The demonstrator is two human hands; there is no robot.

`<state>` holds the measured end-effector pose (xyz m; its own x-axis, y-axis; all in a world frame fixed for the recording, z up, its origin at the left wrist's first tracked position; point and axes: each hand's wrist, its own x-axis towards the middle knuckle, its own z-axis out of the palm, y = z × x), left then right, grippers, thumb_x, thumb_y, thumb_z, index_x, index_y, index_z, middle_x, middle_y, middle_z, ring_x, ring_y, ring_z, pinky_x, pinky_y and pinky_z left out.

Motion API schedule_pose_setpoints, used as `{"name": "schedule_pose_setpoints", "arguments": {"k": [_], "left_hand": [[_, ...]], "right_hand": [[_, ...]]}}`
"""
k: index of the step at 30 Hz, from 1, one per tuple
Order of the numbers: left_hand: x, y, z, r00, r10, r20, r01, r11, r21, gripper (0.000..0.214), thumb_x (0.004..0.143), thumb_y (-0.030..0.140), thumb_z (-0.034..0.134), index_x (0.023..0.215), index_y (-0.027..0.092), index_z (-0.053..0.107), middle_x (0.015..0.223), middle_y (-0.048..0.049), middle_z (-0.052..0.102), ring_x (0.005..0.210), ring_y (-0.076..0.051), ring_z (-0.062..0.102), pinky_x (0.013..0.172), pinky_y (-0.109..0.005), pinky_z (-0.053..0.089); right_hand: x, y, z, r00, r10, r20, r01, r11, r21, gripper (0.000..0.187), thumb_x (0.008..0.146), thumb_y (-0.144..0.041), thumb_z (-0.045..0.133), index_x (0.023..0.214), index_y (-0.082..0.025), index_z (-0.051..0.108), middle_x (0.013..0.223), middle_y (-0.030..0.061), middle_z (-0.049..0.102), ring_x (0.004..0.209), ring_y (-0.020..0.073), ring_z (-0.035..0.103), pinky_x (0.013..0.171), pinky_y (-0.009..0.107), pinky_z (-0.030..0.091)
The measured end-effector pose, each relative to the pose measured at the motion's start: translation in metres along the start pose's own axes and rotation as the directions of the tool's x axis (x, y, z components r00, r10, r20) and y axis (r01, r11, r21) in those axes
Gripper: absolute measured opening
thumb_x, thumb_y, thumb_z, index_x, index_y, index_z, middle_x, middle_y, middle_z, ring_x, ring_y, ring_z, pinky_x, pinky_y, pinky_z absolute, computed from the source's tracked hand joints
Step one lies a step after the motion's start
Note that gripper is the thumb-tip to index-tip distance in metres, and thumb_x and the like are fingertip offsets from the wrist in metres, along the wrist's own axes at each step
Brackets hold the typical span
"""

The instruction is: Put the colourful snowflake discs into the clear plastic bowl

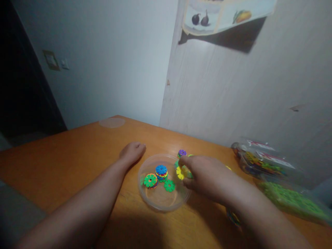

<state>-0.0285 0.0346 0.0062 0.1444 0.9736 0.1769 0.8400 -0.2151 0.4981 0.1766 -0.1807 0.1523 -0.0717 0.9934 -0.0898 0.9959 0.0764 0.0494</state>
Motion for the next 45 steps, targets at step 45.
{"name": "schedule_pose_setpoints", "arguments": {"k": [45], "left_hand": [[-0.003,0.003,-0.003,1.000,-0.012,0.000,0.012,1.000,-0.022,0.046,0.085,0.055,0.036,0.072,0.022,0.066,0.077,-0.0054,0.070,0.069,-0.018,0.060,0.054,-0.027,0.029]], "right_hand": [[0.002,0.045,0.009,0.985,0.170,-0.021,-0.166,0.979,0.118,0.018,0.082,-0.025,0.050,0.095,-0.019,0.061,0.080,0.0041,0.067,0.069,0.0164,0.058,0.056,0.025,0.036]]}}
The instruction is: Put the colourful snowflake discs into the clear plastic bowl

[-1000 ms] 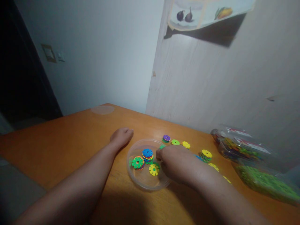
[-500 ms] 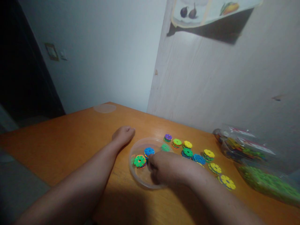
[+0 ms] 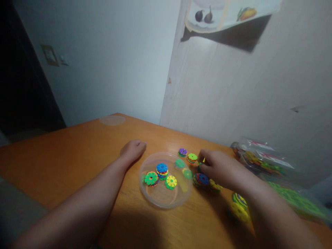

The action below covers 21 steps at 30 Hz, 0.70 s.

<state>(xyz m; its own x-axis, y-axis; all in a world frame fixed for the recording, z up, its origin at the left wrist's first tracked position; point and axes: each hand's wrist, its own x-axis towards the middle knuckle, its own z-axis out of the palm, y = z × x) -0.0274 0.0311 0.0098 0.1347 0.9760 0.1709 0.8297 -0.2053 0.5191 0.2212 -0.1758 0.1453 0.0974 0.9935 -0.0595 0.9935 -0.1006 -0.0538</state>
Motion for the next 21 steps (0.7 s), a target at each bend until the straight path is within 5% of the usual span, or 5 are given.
{"name": "schedule_pose_setpoints", "arguments": {"k": [7,21], "left_hand": [[0.004,-0.004,0.004,1.000,0.027,-0.003,-0.027,1.000,0.004,0.048,0.084,0.056,0.035,0.076,0.023,0.069,0.079,-0.0063,0.069,0.071,-0.021,0.060,0.056,-0.027,0.032],[0.005,-0.004,0.003,1.000,0.031,0.001,-0.031,0.999,0.025,0.048,0.085,0.057,0.033,0.073,0.024,0.067,0.079,-0.0052,0.069,0.070,-0.020,0.059,0.054,-0.027,0.030]], "right_hand": [[-0.002,0.024,0.026,0.984,0.052,0.172,-0.046,0.998,-0.043,0.035,0.072,-0.025,0.062,0.106,-0.024,0.066,0.083,0.0033,0.069,0.070,0.0176,0.062,0.056,0.024,0.035],[0.002,0.021,0.040,0.985,0.060,0.165,-0.041,0.992,-0.118,0.048,0.067,-0.021,0.059,0.113,-0.028,0.066,0.092,0.0067,0.071,0.083,0.0258,0.066,0.063,0.030,0.038]]}}
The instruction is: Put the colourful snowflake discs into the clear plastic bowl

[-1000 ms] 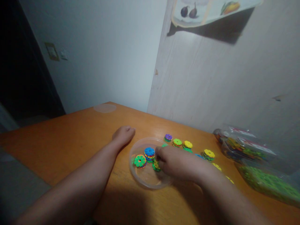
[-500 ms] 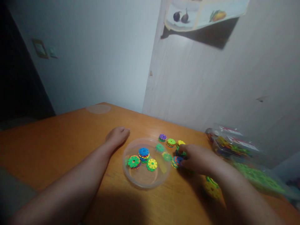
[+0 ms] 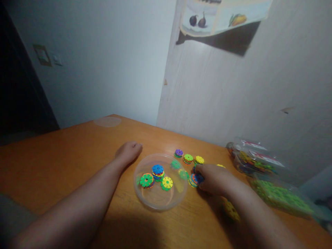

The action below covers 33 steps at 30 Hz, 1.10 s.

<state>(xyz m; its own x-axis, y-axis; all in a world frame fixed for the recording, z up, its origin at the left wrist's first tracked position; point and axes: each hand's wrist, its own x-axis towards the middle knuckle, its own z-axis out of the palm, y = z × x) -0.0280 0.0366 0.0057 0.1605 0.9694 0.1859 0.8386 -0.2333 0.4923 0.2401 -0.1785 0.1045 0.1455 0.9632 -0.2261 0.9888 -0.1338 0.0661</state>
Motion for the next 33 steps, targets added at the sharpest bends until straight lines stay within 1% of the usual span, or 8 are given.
{"name": "schedule_pose_setpoints", "arguments": {"k": [5,9,12,15,21,27,30,33], "left_hand": [[-0.001,0.000,0.000,1.000,-0.002,0.006,0.002,1.000,-0.001,0.049,0.085,0.057,0.033,0.073,0.024,0.067,0.076,-0.0050,0.068,0.068,-0.019,0.059,0.054,-0.027,0.030],[-0.002,0.001,-0.001,1.000,-0.001,-0.001,0.001,1.000,-0.008,0.048,0.085,0.057,0.034,0.072,0.023,0.066,0.076,-0.0051,0.068,0.067,-0.019,0.058,0.053,-0.027,0.029],[-0.003,0.001,-0.002,1.000,-0.014,0.003,0.014,1.000,-0.013,0.048,0.084,0.057,0.034,0.072,0.023,0.066,0.077,-0.0056,0.069,0.068,-0.020,0.059,0.054,-0.027,0.030],[-0.003,0.002,-0.003,1.000,-0.025,0.010,0.025,0.999,-0.021,0.048,0.084,0.057,0.035,0.073,0.023,0.067,0.078,-0.0059,0.069,0.069,-0.020,0.060,0.055,-0.027,0.030],[-0.002,0.001,-0.002,1.000,-0.019,0.011,0.019,0.999,-0.028,0.047,0.085,0.056,0.035,0.073,0.023,0.067,0.079,-0.0062,0.069,0.070,-0.019,0.059,0.055,-0.027,0.030],[-0.002,-0.001,0.001,1.000,-0.003,-0.002,0.003,0.999,-0.036,0.049,0.085,0.057,0.034,0.072,0.023,0.067,0.078,-0.0060,0.068,0.068,-0.019,0.058,0.056,-0.027,0.030],[-0.002,0.000,0.000,1.000,-0.014,0.000,0.014,0.999,-0.038,0.049,0.084,0.058,0.034,0.072,0.024,0.066,0.077,-0.0052,0.068,0.067,-0.019,0.058,0.055,-0.027,0.029],[-0.002,0.001,-0.001,1.000,-0.022,0.005,0.022,0.999,-0.031,0.048,0.085,0.057,0.034,0.073,0.024,0.066,0.077,-0.0050,0.068,0.068,-0.019,0.058,0.055,-0.027,0.029]], "right_hand": [[-0.001,0.007,-0.003,1.000,-0.001,-0.016,0.001,1.000,-0.007,0.037,0.070,-0.029,0.062,0.107,-0.028,0.068,0.089,0.0054,0.071,0.081,0.0239,0.066,0.062,0.029,0.038],[-0.011,0.003,-0.021,0.995,0.006,-0.101,-0.007,1.000,-0.003,0.037,0.076,-0.039,0.062,0.110,-0.026,0.063,0.086,0.0049,0.070,0.071,0.0201,0.063,0.056,0.027,0.035],[-0.021,-0.020,-0.039,0.982,-0.083,-0.168,0.089,0.996,0.031,0.035,0.079,-0.037,0.061,0.112,-0.026,0.060,0.087,0.0040,0.069,0.071,0.0182,0.061,0.057,0.026,0.035],[-0.026,-0.050,-0.047,0.968,-0.192,-0.162,0.195,0.981,0.005,0.028,0.079,-0.034,0.061,0.106,-0.027,0.062,0.089,0.0034,0.068,0.074,0.0181,0.061,0.059,0.026,0.034],[-0.011,-0.080,-0.033,0.955,-0.274,-0.115,0.257,0.956,-0.141,0.034,0.072,-0.029,0.067,0.106,-0.030,0.065,0.093,0.0047,0.071,0.083,0.0240,0.065,0.061,0.028,0.034],[-0.011,-0.069,-0.033,0.962,-0.223,-0.160,0.198,0.967,-0.161,0.038,0.074,-0.030,0.062,0.113,-0.029,0.063,0.092,0.0054,0.071,0.079,0.0229,0.065,0.059,0.028,0.034],[-0.017,-0.051,-0.038,0.972,-0.151,-0.178,0.135,0.986,-0.099,0.035,0.078,-0.029,0.058,0.113,-0.027,0.062,0.090,0.0047,0.071,0.075,0.0204,0.065,0.059,0.027,0.034],[-0.020,-0.027,-0.036,0.987,-0.077,-0.144,0.065,0.994,-0.087,0.025,0.080,-0.031,0.055,0.102,-0.025,0.065,0.082,0.0050,0.070,0.069,0.0193,0.063,0.056,0.027,0.033]]}}
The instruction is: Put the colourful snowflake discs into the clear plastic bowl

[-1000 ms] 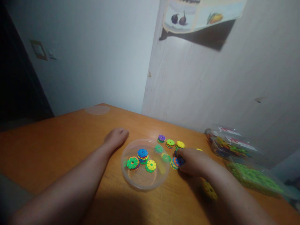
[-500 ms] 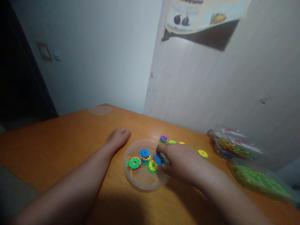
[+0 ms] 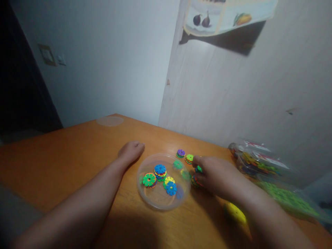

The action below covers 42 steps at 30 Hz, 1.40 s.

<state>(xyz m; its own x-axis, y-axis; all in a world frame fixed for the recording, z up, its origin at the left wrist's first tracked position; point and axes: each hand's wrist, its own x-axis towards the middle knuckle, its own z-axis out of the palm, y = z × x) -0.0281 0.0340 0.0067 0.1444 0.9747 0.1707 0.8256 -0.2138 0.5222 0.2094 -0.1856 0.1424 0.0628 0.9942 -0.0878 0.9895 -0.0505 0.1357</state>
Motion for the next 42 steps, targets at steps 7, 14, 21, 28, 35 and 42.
{"name": "schedule_pose_setpoints", "arguments": {"k": [7,14,21,28,35,42], "left_hand": [[0.002,-0.001,0.000,1.000,0.029,-0.006,-0.029,1.000,0.012,0.048,0.085,0.057,0.033,0.073,0.023,0.067,0.078,-0.0054,0.068,0.067,-0.020,0.058,0.053,-0.028,0.029],[0.003,-0.001,0.001,1.000,0.027,-0.013,-0.026,0.999,0.041,0.048,0.084,0.057,0.034,0.072,0.023,0.066,0.076,-0.0055,0.068,0.066,-0.020,0.059,0.051,-0.027,0.028],[0.002,-0.001,0.001,1.000,0.023,-0.015,-0.022,0.999,0.027,0.050,0.084,0.059,0.034,0.070,0.023,0.066,0.074,-0.0050,0.067,0.065,-0.019,0.058,0.052,-0.027,0.029],[-0.001,0.002,-0.001,1.000,0.007,-0.009,-0.007,1.000,0.018,0.049,0.084,0.057,0.035,0.072,0.023,0.067,0.076,-0.0050,0.068,0.066,-0.019,0.057,0.053,-0.028,0.029],[-0.001,0.001,0.000,1.000,0.015,-0.022,-0.015,0.999,0.029,0.049,0.084,0.058,0.034,0.070,0.023,0.065,0.074,-0.0046,0.067,0.064,-0.017,0.057,0.051,-0.027,0.026],[-0.002,0.003,-0.001,1.000,0.001,-0.001,-0.001,1.000,0.021,0.048,0.084,0.056,0.035,0.077,0.024,0.069,0.081,-0.0061,0.070,0.070,-0.019,0.060,0.054,-0.027,0.031]], "right_hand": [[0.001,0.017,0.021,0.994,0.089,0.063,-0.085,0.995,-0.057,0.026,0.080,-0.036,0.052,0.100,-0.027,0.066,0.084,0.0062,0.071,0.076,0.0240,0.066,0.055,0.028,0.031],[0.012,0.009,0.033,0.981,0.118,0.153,-0.092,0.982,-0.166,0.025,0.072,-0.028,0.055,0.094,-0.027,0.067,0.088,0.0070,0.072,0.078,0.0277,0.067,0.052,0.028,0.029],[0.018,0.016,0.038,0.972,0.123,0.201,-0.097,0.986,-0.135,0.025,0.073,-0.028,0.054,0.094,-0.028,0.068,0.087,0.0062,0.072,0.078,0.0262,0.067,0.053,0.027,0.031],[0.008,0.018,0.016,0.987,0.129,0.098,-0.122,0.990,-0.077,0.034,0.074,-0.035,0.060,0.107,-0.028,0.066,0.085,0.0054,0.071,0.075,0.0233,0.065,0.056,0.028,0.034],[-0.002,-0.036,-0.017,0.985,-0.170,-0.018,0.171,0.985,0.038,0.023,0.079,-0.035,0.058,0.099,-0.026,0.064,0.087,0.0027,0.069,0.073,0.0178,0.062,0.059,0.026,0.038],[0.021,-0.088,-0.007,0.965,-0.181,0.191,0.226,0.942,-0.249,0.030,0.069,-0.035,0.064,0.092,-0.018,0.073,0.086,0.0147,0.073,0.078,0.0309,0.068,0.061,0.034,0.047]]}}
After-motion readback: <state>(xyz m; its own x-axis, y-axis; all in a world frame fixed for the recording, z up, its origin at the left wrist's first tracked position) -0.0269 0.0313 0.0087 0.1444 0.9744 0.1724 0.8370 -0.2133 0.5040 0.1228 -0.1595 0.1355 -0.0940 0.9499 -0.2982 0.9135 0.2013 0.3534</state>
